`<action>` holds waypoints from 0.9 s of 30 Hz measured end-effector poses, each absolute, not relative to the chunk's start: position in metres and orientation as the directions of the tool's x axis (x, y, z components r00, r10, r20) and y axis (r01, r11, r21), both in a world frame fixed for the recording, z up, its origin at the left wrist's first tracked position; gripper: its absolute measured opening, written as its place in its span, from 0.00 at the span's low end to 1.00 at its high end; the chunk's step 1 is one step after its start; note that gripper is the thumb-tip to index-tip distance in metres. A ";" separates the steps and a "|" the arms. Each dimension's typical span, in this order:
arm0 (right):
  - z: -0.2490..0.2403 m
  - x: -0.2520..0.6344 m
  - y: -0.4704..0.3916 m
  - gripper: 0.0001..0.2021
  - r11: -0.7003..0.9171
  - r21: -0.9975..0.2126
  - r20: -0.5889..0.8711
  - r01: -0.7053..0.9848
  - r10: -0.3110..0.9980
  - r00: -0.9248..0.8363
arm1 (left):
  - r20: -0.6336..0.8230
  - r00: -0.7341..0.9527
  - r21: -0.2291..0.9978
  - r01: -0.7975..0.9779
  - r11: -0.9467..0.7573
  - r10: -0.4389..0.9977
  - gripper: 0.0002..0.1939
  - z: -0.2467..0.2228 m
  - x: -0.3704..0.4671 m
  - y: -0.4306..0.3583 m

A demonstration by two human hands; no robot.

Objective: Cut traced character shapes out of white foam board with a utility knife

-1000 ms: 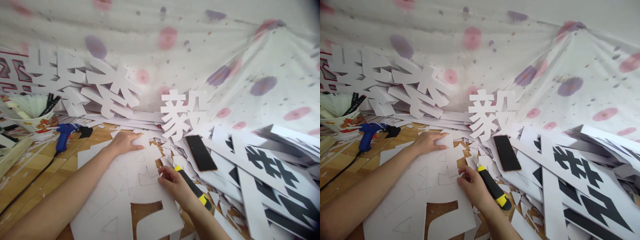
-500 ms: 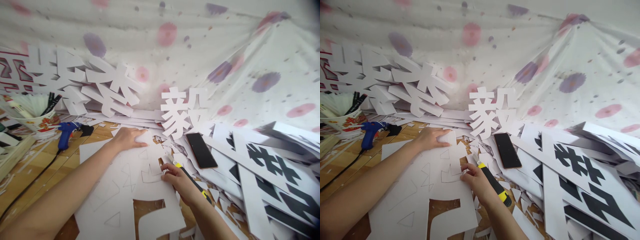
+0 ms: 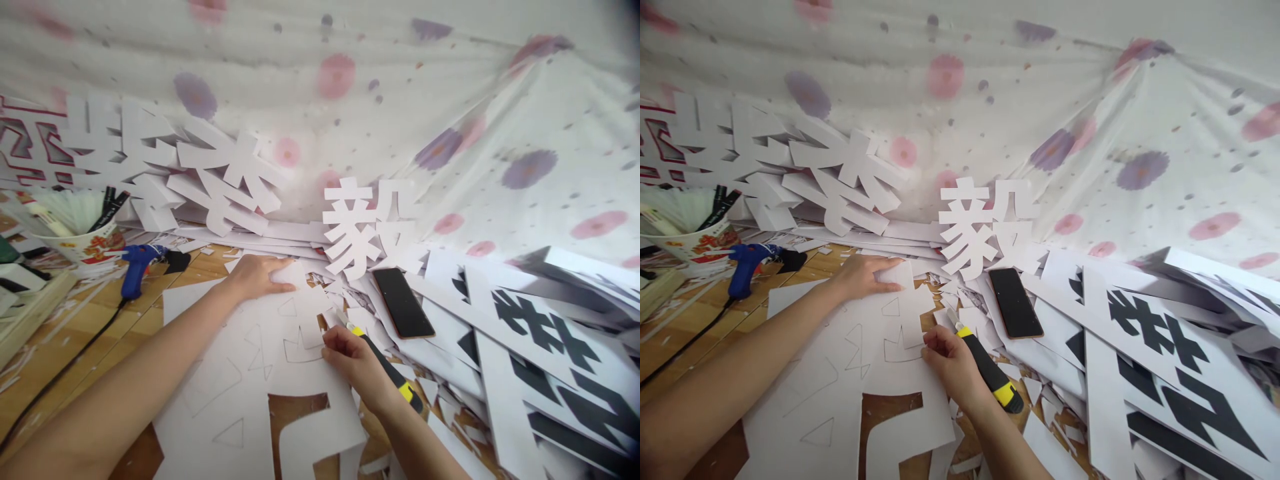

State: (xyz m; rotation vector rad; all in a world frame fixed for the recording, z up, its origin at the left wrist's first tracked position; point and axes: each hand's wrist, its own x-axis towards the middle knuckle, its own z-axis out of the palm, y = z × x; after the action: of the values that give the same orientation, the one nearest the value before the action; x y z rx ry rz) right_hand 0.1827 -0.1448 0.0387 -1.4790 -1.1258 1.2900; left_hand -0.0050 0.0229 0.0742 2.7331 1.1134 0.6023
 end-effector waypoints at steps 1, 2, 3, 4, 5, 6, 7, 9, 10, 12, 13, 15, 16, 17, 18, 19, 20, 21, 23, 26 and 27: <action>0.039 0.183 -0.145 0.10 -0.234 -0.968 -0.229 0.087 0.971 0.066 | 0.313 0.649 0.263 0.643 -0.719 0.694 0.32 0.074 -0.005 0.023; 0.039 0.182 -0.145 0.10 -0.241 -0.968 -0.236 0.073 0.969 0.071 | 0.315 0.647 0.262 0.644 -0.719 0.694 0.32 0.074 -0.005 0.023; 0.040 0.181 -0.146 0.11 -0.253 -0.966 -0.249 0.056 0.966 0.073 | 0.322 0.644 0.262 0.644 -0.719 0.694 0.32 0.074 -0.005 0.022; 0.042 0.180 -0.147 0.11 -0.265 -0.964 -0.262 0.031 0.962 0.073 | 0.332 0.638 0.263 0.644 -0.718 0.694 0.32 0.074 -0.005 0.022; 0.043 0.179 -0.148 0.11 -0.276 -0.961 -0.275 -0.006 0.959 0.067 | 0.343 0.633 0.267 0.643 -0.718 0.694 0.32 0.073 -0.004 0.022; 0.045 0.177 -0.149 0.12 -0.288 -0.956 -0.291 -0.052 0.955 0.049 | 0.352 0.629 0.271 0.640 -0.719 0.693 0.33 0.073 -0.004 0.022; 0.048 0.175 -0.150 0.12 -0.309 -0.946 -0.312 -0.102 0.950 0.014 | 0.358 0.629 0.273 0.636 -0.722 0.690 0.33 0.073 -0.003 0.022; 0.053 0.171 -0.153 0.13 -0.365 -0.912 -0.356 -0.189 0.931 -0.082 | 0.359 0.641 0.267 0.626 -0.733 0.678 0.34 0.073 0.000 0.020; 0.055 0.169 -0.154 0.14 -0.395 -0.892 -0.375 -0.219 0.918 -0.128 | 0.357 0.649 0.261 0.621 -0.739 0.672 0.34 0.073 0.001 0.020; 0.059 0.168 -0.156 0.14 -0.428 -0.871 -0.393 -0.243 0.902 -0.179 | 0.356 0.659 0.253 0.614 -0.747 0.663 0.34 0.074 0.004 0.018; 0.060 0.167 -0.157 0.13 -0.420 -0.873 -0.384 -0.248 0.905 -0.181 | 0.358 0.659 0.255 0.612 -0.748 0.661 0.34 0.075 0.005 0.018; 0.060 0.168 -0.157 0.12 -0.388 -0.888 -0.354 -0.246 0.919 -0.173 | 0.360 0.654 0.269 0.610 -0.745 0.665 0.34 0.075 0.006 0.017; 0.059 0.168 -0.157 0.11 -0.374 -0.897 -0.341 -0.238 0.925 -0.169 | 0.357 0.652 0.274 0.612 -0.742 0.669 0.34 0.074 0.006 0.017; 0.058 0.168 -0.157 0.11 -0.361 -0.905 -0.330 -0.225 0.930 -0.164 | 0.350 0.650 0.277 0.616 -0.737 0.675 0.34 0.073 0.006 0.017; 0.056 0.168 -0.157 0.10 -0.349 -0.913 -0.321 -0.210 0.934 -0.158 | 0.341 0.647 0.279 0.622 -0.731 0.681 0.34 0.072 0.006 0.018; 0.054 0.168 -0.157 0.10 -0.338 -0.921 -0.312 -0.192 0.938 -0.151 | 0.334 0.645 0.280 0.628 -0.726 0.687 0.34 0.071 0.006 0.018; 0.052 0.168 -0.156 0.09 -0.324 -0.930 -0.301 -0.176 0.943 -0.144 | 0.330 0.643 0.280 0.632 -0.722 0.691 0.34 0.070 0.006 0.018; 0.050 0.168 -0.156 0.09 -0.309 -0.937 -0.289 -0.163 0.948 -0.136 | 0.328 0.643 0.282 0.633 -0.722 0.692 0.34 0.069 0.006 0.019; 0.046 0.168 -0.157 0.10 -0.282 -0.947 -0.268 -0.155 0.958 -0.104 | 0.329 0.647 0.287 0.626 -0.725 0.688 0.34 0.067 0.006 0.019; 0.042 0.166 -0.159 0.15 -0.255 -0.956 -0.256 -0.143 0.967 -0.015 | 0.319 0.653 0.297 0.619 -0.727 0.687 0.34 0.067 0.007 0.021; 0.042 0.166 -0.159 0.16 -0.242 -0.962 -0.246 -0.127 0.969 0.019 | 0.317 0.652 0.303 0.619 -0.725 0.689 0.34 0.067 0.007 0.021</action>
State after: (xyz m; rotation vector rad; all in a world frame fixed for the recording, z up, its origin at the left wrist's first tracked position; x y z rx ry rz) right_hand 0.1655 -0.1593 0.0417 -1.3077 -0.9633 1.4171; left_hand 0.0069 0.0212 0.0672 2.7002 1.0785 0.6229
